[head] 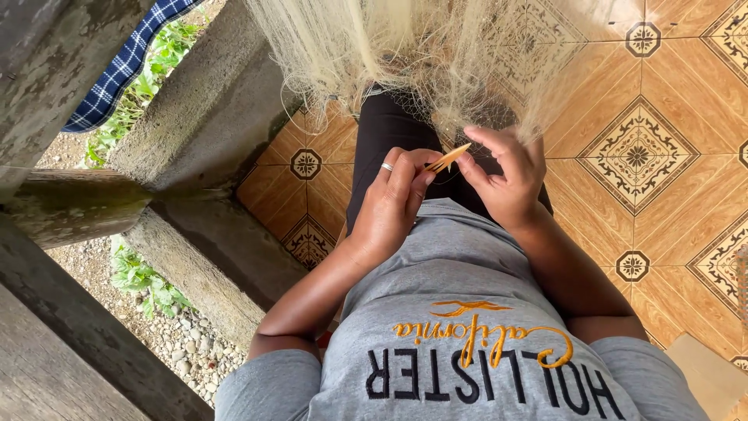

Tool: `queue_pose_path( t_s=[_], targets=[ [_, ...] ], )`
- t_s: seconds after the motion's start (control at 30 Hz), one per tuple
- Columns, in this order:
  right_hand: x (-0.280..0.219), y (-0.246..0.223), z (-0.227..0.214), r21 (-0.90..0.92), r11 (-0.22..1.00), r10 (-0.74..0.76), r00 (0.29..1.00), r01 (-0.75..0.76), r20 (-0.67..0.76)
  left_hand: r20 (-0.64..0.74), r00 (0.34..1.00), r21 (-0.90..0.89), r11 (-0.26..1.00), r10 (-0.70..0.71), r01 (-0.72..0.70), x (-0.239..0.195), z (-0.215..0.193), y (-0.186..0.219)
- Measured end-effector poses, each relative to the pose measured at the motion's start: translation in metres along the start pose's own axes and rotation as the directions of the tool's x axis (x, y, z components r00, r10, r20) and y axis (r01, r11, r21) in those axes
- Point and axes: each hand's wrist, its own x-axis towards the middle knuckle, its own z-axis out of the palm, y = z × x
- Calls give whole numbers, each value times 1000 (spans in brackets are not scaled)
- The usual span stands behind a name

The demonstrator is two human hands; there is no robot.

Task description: Repairing a fine-mesh fishing net using a wooden shuttle and scissors.

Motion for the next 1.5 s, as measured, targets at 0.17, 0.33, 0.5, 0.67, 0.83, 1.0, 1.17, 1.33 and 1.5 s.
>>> queue_pose_path(
  t_s=[0.17, 0.33, 0.5, 0.67, 0.83, 1.0, 1.17, 1.33, 1.5],
  targets=[
    [-1, -1, -1, 11, 1000, 12, 1000, -12, 8, 7, 999, -5, 999, 43, -43, 1, -1, 2],
    [-2, -3, -2, 32, 999, 35, 999, -35, 21, 9, 998, 3, 998, 63, -63, 2, 2, -1],
    [2, -7, -4, 9, 1000, 24, 1000, -24, 4, -17, 989, 24, 989, 148, -148, 5, 1, 1],
    [1, -5, 1, 48, 998, 34, 999, -33, -12, -4, 975, 59, 974, 222, -221, 1, 2, -2],
    [1, -6, 0, 48, 998, 34, 999, -33, -25, 9, 958, 69, 956, 285, -285, -1, 3, -6],
    [13, -17, -4, 71, 996, 54, 999, -53, -2, -78, 883, 52, 887, 462, -459, -2, 7, -13],
    [7, -12, -2, 48, 997, 61, 998, -60, -10, -106, 859, 12, 865, 501, -502, -2, 13, -27],
    [0, 0, 3, -60, 998, -10, 1000, 10, -10, -98, 789, 74, 795, 606, -602, 2, 19, -22],
    [-1, 8, 3, -97, 995, -38, 999, 37, -16, -234, 685, 140, 721, 690, -679, 11, 34, -19]
  ],
)
